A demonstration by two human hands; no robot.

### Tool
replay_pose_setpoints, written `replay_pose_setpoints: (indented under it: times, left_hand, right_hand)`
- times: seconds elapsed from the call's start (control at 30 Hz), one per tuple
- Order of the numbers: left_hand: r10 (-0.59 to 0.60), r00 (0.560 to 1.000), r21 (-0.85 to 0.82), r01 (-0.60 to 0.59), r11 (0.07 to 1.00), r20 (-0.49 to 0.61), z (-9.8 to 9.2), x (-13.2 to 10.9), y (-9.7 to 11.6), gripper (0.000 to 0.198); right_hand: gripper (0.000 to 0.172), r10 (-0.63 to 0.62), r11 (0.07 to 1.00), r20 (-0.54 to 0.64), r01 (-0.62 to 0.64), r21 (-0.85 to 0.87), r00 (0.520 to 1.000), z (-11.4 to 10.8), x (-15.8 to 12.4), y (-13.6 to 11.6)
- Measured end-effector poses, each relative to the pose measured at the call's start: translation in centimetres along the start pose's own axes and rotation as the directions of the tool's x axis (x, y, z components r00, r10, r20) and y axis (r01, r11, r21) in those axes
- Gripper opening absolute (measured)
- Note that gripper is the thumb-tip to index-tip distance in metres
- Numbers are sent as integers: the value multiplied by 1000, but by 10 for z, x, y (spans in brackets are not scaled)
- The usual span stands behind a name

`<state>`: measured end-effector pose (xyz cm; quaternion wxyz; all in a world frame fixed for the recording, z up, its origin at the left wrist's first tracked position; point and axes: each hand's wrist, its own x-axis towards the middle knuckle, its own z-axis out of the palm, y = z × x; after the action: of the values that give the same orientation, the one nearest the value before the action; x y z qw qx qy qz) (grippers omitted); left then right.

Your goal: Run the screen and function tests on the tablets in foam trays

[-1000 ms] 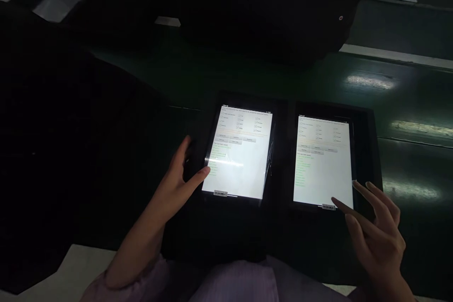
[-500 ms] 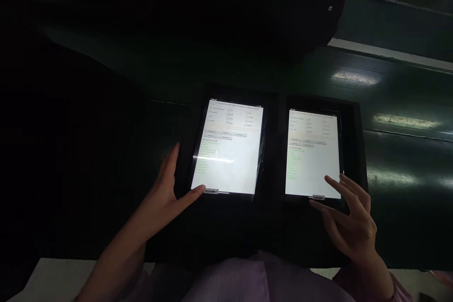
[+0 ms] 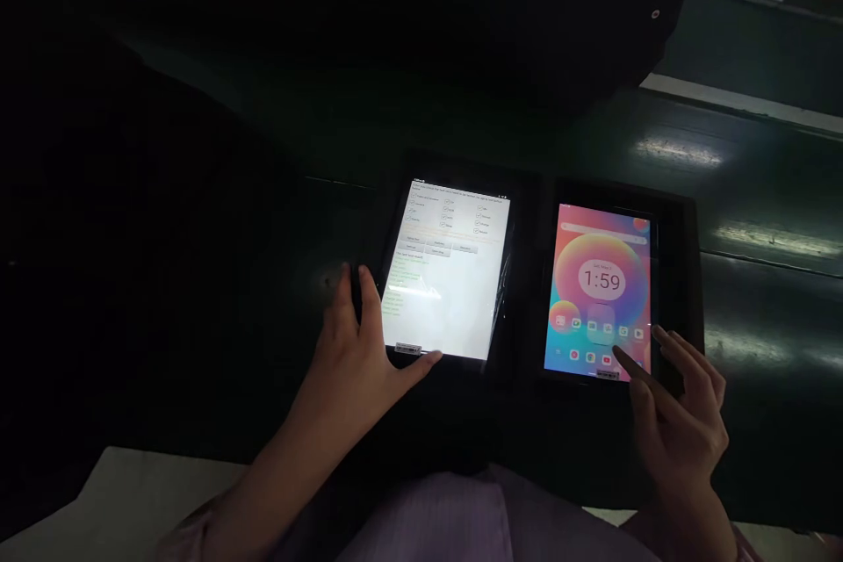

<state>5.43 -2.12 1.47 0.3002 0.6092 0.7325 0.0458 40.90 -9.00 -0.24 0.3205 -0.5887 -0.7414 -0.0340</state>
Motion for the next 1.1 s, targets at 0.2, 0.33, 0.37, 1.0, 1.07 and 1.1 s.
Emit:
replay_pose_setpoints:
  times: [0.2,0.33,0.37,1.0,1.07,1.1]
  left_hand:
    - [-16,988,-306,-32,951,-153,-3,21,-9,126]
    - [-54,998,-462,39,886,-18,-15,21,-25,114]
    - [-48,999,-457,50,888,15,-16,20,-30,110]
    - [127,991,-431,-102,896,31,-14,18,-52,89]
    - [134,990,-455,-96,885,51,-16,18,-54,90]
    - [139,989,-456,-101,884,52,-16,19,-55,91]
  right_hand:
    - [36,-13,1000,21,13,1,1000,-5,7,-7]
    - [27,-42,999,100,38,36,994,-4,12,-19]
    - [25,-53,998,127,48,46,990,-3,13,-22]
    - [29,-56,996,125,46,82,991,6,14,-25]
    - [31,-62,996,122,53,76,991,6,12,-25]
    - [32,-62,996,120,54,72,991,5,12,-25]
